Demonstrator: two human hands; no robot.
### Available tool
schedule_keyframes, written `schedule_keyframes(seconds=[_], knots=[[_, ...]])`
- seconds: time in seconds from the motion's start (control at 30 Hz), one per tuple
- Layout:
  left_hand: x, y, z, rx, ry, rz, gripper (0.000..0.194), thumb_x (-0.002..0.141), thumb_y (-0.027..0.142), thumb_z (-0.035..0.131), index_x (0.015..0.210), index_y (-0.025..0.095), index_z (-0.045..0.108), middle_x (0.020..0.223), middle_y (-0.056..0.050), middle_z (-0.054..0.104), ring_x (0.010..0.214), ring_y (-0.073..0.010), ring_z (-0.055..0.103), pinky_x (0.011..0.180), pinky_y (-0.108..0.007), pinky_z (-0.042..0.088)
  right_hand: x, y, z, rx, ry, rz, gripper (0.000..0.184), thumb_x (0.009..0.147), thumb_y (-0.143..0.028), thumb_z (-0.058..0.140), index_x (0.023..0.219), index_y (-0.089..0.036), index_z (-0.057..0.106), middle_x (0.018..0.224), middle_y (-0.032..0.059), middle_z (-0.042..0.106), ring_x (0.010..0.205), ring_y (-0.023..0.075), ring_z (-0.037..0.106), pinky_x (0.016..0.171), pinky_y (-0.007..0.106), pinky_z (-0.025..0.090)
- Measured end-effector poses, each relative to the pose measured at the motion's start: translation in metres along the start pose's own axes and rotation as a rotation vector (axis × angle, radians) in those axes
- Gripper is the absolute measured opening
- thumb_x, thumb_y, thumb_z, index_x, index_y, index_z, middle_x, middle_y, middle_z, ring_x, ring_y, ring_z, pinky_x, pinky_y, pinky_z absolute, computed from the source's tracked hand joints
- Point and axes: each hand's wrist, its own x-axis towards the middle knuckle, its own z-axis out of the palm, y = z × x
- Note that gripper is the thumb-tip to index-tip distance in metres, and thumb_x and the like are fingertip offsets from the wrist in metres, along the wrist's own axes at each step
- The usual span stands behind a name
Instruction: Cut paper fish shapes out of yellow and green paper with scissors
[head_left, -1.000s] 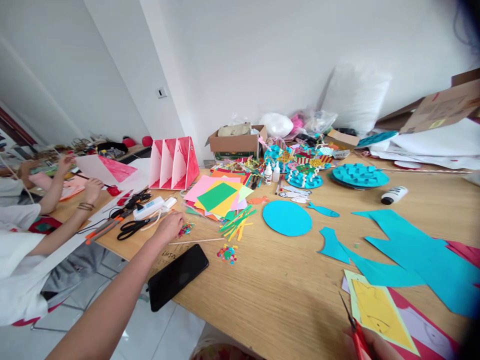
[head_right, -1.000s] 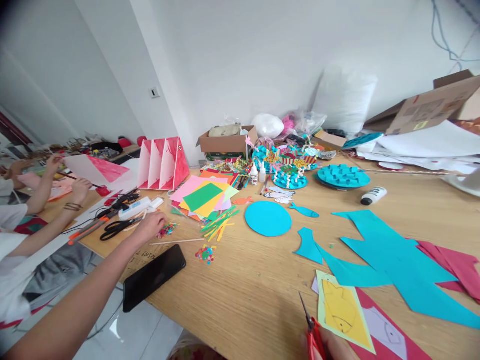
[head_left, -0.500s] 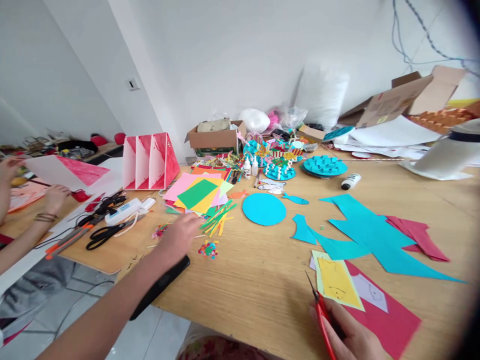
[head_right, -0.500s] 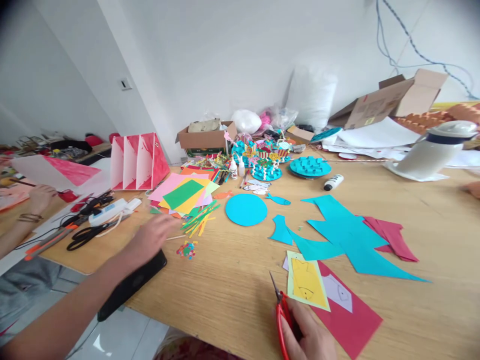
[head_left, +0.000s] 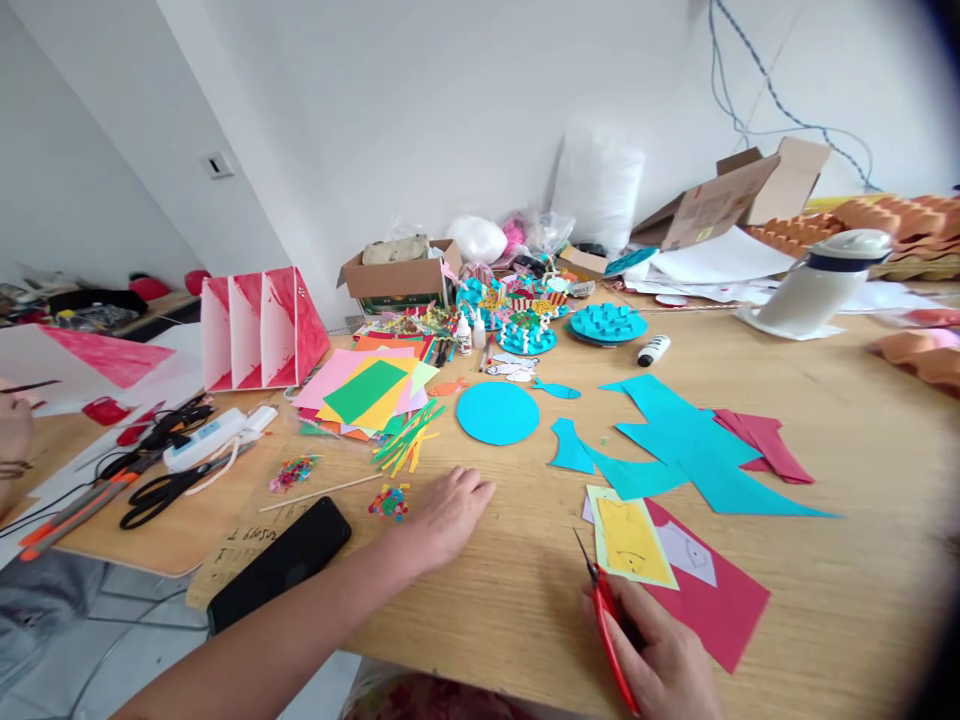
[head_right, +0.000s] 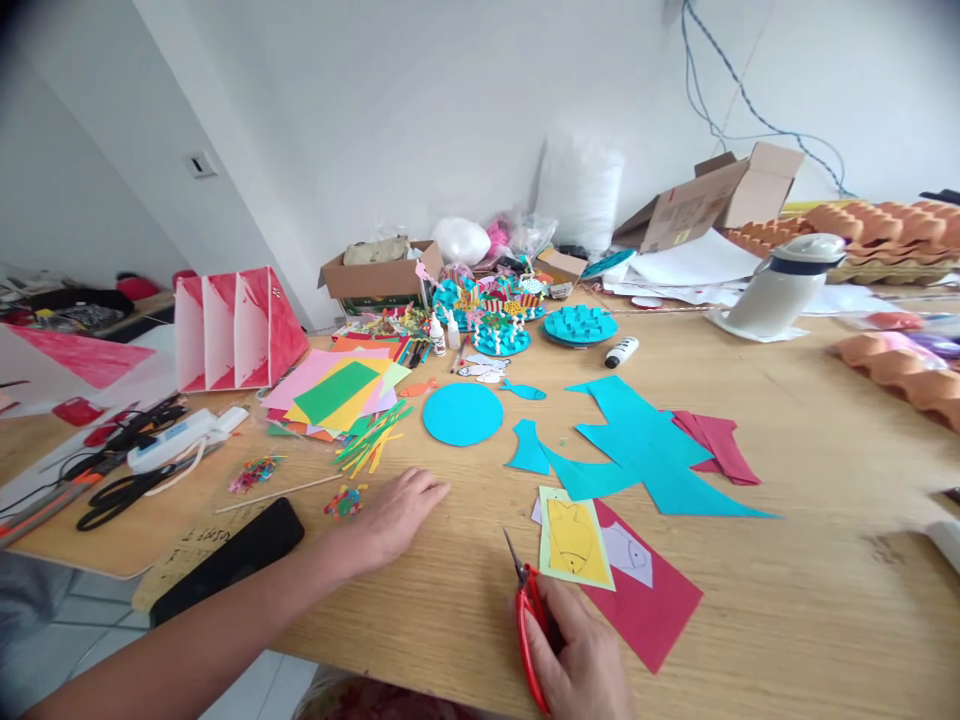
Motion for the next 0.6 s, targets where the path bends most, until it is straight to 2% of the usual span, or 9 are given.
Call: schedule_keyframes(seconds=[0.1, 0.2, 0.3, 0.43, 0.6], knots=[[-0.003, -0.001, 0.007, 0.066, 0.010, 0.002, 0.033, 0.084, 0.006, 0.033, 0.109, 0.019, 0.051, 0.107, -0.008, 0.052, 0.102, -0.0212, 0.044, 0.089, -0.035, 0.038, 0.000, 0.000, 0.000, 0.007, -0.030, -0.015, 0.025, 0.083, -0.039, 0.046, 0.071, -0.020, 0.059, 0.067, 0.0039, 0.067, 0.065, 0.0189, 0.065, 0.055, 0.019, 0.050], [-0.010, -0.001, 0.013, 0.129, 0.027, 0.018, 0.029, 0.087, 0.011, 0.035, 0.110, 0.019, 0.050, 0.106, -0.008, 0.053, 0.100, -0.0211, 0.045, 0.087, -0.035, 0.039, 0.000, -0.001, -0.001, 0.018, -0.004, 0.006, 0.027, 0.084, -0.040, 0.045, 0.070, -0.021, 0.058, 0.064, 0.0034, 0.066, 0.063, 0.0190, 0.065, 0.055, 0.020, 0.049], [-0.011, -0.002, 0.011, 0.120, 0.053, 0.062, 0.029, 0.086, 0.012, 0.038, 0.109, 0.022, 0.050, 0.107, -0.006, 0.054, 0.101, -0.0194, 0.045, 0.088, -0.033, 0.039, 0.000, -0.002, -0.002, 0.030, 0.005, 0.010, 0.026, 0.083, -0.039, 0.046, 0.067, -0.021, 0.057, 0.062, 0.0023, 0.065, 0.061, 0.0184, 0.064, 0.053, 0.019, 0.049], [0.005, -0.002, 0.000, 0.032, 0.083, 0.055, 0.036, 0.083, 0.005, 0.036, 0.111, 0.022, 0.050, 0.108, -0.005, 0.054, 0.103, -0.0180, 0.046, 0.089, -0.032, 0.038, -0.001, -0.001, -0.001, 0.044, 0.009, 0.002, 0.025, 0.082, -0.039, 0.048, 0.068, -0.021, 0.058, 0.061, 0.0015, 0.065, 0.061, 0.0184, 0.064, 0.054, 0.019, 0.048], [0.022, -0.002, 0.000, 0.054, 0.070, 0.027, 0.030, 0.085, 0.008, 0.035, 0.107, 0.020, 0.052, 0.104, -0.006, 0.054, 0.101, -0.0187, 0.047, 0.088, -0.032, 0.038, -0.003, -0.003, 0.005, 0.092, 0.049, 0.072, 0.028, 0.083, -0.041, 0.046, 0.066, -0.021, 0.055, 0.063, 0.0017, 0.062, 0.064, 0.0186, 0.062, 0.057, 0.021, 0.046]])
